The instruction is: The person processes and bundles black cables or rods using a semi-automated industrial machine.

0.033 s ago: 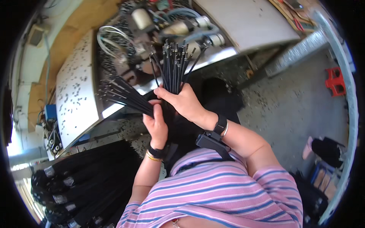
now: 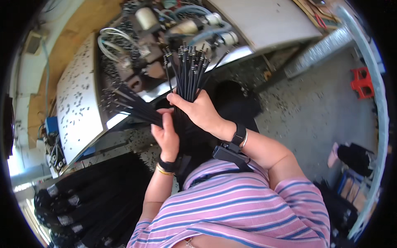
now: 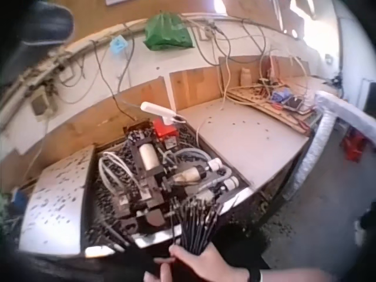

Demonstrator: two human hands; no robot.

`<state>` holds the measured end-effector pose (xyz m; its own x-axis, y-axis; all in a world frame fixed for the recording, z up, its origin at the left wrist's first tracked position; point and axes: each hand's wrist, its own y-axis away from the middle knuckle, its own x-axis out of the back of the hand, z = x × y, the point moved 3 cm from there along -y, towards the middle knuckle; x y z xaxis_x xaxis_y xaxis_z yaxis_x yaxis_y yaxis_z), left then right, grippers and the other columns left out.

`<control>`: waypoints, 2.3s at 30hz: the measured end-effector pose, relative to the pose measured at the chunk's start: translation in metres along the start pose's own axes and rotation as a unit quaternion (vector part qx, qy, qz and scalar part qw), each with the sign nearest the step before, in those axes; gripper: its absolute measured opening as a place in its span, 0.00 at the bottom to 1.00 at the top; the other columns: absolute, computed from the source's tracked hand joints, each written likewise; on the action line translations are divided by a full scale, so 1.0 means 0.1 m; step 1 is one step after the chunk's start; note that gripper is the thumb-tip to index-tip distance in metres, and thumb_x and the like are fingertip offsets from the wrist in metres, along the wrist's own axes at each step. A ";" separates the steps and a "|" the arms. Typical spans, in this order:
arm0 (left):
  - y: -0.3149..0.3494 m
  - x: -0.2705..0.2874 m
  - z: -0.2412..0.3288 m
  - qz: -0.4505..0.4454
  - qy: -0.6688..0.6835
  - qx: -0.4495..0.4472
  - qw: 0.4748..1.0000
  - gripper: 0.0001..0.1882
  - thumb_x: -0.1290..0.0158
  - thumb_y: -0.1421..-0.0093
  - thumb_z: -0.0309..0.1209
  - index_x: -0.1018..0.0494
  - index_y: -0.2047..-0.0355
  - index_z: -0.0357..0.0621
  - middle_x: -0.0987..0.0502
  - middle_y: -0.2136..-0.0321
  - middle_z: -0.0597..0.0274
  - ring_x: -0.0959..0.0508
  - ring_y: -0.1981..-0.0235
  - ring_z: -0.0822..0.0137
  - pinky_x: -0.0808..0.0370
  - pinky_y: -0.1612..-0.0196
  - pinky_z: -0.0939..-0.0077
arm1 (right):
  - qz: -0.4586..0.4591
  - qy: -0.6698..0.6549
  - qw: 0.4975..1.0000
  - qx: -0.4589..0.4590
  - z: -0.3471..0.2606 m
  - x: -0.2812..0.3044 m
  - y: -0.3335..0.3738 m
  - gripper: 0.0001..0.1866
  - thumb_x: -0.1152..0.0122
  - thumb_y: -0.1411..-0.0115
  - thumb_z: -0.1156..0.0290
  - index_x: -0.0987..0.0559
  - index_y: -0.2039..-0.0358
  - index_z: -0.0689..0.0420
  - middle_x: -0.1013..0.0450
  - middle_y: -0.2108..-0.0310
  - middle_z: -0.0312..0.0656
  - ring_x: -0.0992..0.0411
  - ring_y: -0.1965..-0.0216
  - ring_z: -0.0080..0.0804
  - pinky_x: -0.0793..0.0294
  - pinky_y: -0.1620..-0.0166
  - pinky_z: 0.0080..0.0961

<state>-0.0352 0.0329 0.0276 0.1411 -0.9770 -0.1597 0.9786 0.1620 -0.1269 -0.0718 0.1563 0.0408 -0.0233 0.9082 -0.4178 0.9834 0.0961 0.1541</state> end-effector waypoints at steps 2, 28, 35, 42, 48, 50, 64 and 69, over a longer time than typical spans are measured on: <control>0.06 -0.01 -0.05 -0.024 -0.011 0.018 0.999 0.09 0.58 0.33 0.27 0.32 0.62 0.33 0.23 0.68 0.59 0.25 0.65 0.70 0.29 0.56 0.77 | 0.034 0.029 0.992 0.118 0.08 0.23 0.10 0.11 0.39 0.41 0.65 0.23 0.65 0.60 0.25 0.73 0.35 0.30 0.77 0.17 0.32 0.74 0.14; 0.47 0.04 -0.23 -0.149 -0.073 0.144 0.976 0.06 0.53 0.35 0.28 0.32 0.67 0.38 0.29 0.79 0.65 0.31 0.80 0.76 0.33 0.75 0.82 | -0.256 0.217 0.942 0.013 -0.09 -0.23 -0.16 0.18 0.33 0.46 0.60 0.25 0.64 0.62 0.29 0.78 0.34 0.36 0.78 0.15 0.34 0.72 0.14; 0.41 0.11 -0.20 -0.067 0.047 0.142 0.987 0.05 0.58 0.33 0.27 0.35 0.60 0.40 0.30 0.77 0.67 0.34 0.82 0.79 0.36 0.78 0.87 | -0.157 0.155 0.975 0.015 -0.04 -0.19 -0.04 0.09 0.41 0.40 0.74 0.24 0.61 0.65 0.29 0.72 0.34 0.30 0.74 0.15 0.30 0.72 0.13; 0.37 0.13 -0.18 -0.007 0.084 0.089 0.992 0.09 0.61 0.32 0.26 0.36 0.53 0.39 0.30 0.76 0.65 0.34 0.83 0.80 0.37 0.80 0.89 | -0.119 0.128 0.982 0.070 0.08 -0.23 0.02 0.09 0.44 0.39 0.74 0.24 0.61 0.66 0.27 0.71 0.36 0.31 0.77 0.15 0.30 0.74 0.12; 0.31 0.19 -0.17 -0.024 0.074 0.068 0.995 0.12 0.60 0.32 0.26 0.37 0.50 0.39 0.30 0.73 0.65 0.35 0.82 0.81 0.39 0.82 0.90 | -0.077 0.081 0.993 0.047 0.08 -0.29 -0.01 0.08 0.45 0.38 0.74 0.23 0.63 0.65 0.26 0.73 0.36 0.32 0.79 0.13 0.32 0.77 0.12; 0.29 0.18 -0.15 -0.014 0.067 0.065 0.995 0.10 0.61 0.32 0.27 0.37 0.52 0.39 0.31 0.76 0.66 0.36 0.83 0.80 0.39 0.82 0.89 | -0.083 0.081 0.993 0.026 0.08 -0.30 -0.06 0.08 0.45 0.37 0.73 0.23 0.64 0.64 0.27 0.75 0.35 0.32 0.79 0.13 0.33 0.77 0.11; 0.27 0.17 -0.12 0.009 0.054 0.060 0.997 0.09 0.62 0.31 0.32 0.35 0.59 0.40 0.34 0.83 0.69 0.39 0.86 0.81 0.42 0.84 0.88 | -0.064 0.039 0.997 0.027 0.08 -0.34 -0.05 0.08 0.46 0.38 0.72 0.22 0.65 0.63 0.27 0.77 0.33 0.34 0.80 0.11 0.35 0.78 0.10; 0.25 0.16 -0.11 0.019 0.053 0.051 0.997 0.09 0.62 0.31 0.31 0.35 0.59 0.40 0.35 0.83 0.69 0.39 0.87 0.81 0.42 0.85 0.88 | -0.087 0.041 0.995 -0.010 0.09 -0.35 -0.11 0.09 0.46 0.37 0.71 0.22 0.66 0.63 0.28 0.77 0.33 0.35 0.81 0.11 0.36 0.78 0.10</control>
<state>-0.0101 0.0226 0.0109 0.1679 -0.9492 -0.2661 0.9836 0.1793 -0.0188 -0.0804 0.1195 0.0453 -0.2091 0.9073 -0.3649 0.9594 0.2626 0.1032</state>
